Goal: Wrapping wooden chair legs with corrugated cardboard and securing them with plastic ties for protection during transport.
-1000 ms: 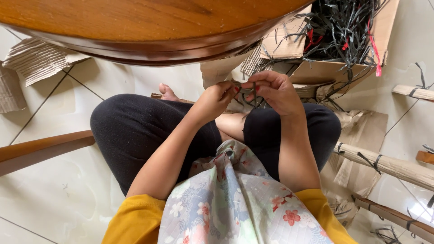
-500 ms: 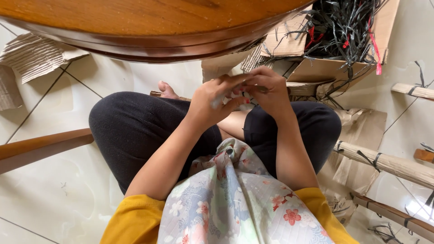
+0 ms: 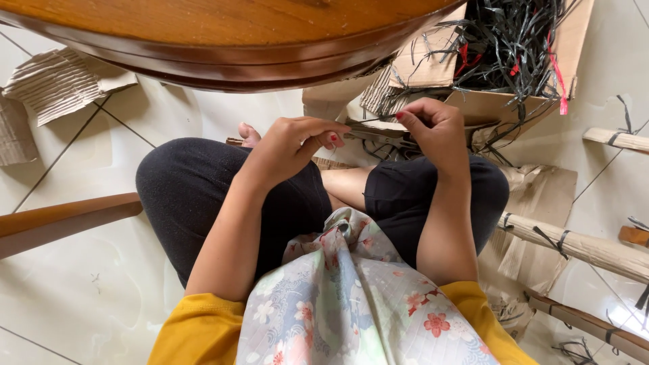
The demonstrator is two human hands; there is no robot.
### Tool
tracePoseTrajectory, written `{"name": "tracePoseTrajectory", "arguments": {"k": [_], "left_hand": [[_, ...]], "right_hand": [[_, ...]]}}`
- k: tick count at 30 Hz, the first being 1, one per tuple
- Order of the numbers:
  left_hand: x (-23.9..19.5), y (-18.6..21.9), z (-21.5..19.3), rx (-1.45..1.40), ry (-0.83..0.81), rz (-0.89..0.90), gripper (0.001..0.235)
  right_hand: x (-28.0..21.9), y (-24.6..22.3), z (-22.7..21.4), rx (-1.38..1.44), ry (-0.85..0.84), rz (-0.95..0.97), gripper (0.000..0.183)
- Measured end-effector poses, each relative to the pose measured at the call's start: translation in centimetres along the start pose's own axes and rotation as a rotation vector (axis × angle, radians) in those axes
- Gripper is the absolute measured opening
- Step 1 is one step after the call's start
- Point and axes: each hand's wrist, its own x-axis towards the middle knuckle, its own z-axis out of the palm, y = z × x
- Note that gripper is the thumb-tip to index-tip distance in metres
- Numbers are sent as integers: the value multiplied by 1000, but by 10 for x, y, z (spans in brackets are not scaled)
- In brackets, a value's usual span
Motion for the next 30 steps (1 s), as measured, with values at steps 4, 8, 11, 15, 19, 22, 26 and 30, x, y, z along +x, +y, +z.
{"name": "tracePoseTrajectory", "arguments": {"k": [4, 8, 11, 15, 19, 22, 26, 30], "left_hand": [[0, 12, -16, 87, 67, 1, 11], [-2, 7, -20, 220, 167, -33, 8], [-2, 3, -18, 276, 220, -37, 4], [0, -6, -15, 300, 298, -59, 2], [-2, -8, -17, 300, 353, -98, 5], [-2, -13, -17, 345, 401, -115, 6], [-2, -8, -18, 335, 446, -144, 6], [-4, -19, -17, 363, 483, -163, 7]], "right_hand": [[-4, 4, -8, -194, 214, 113, 5], [3, 32, -15, -270, 534, -60, 8], [5, 18, 2, -242, 621, -165, 6], [9, 6, 28, -158, 617, -236, 5], [20, -21, 46, -120, 617, -237, 7], [24, -34, 53, -55, 574, -235, 9], [21, -39, 56, 25, 545, -198, 11], [17, -39, 56, 103, 517, -170, 14]]}}
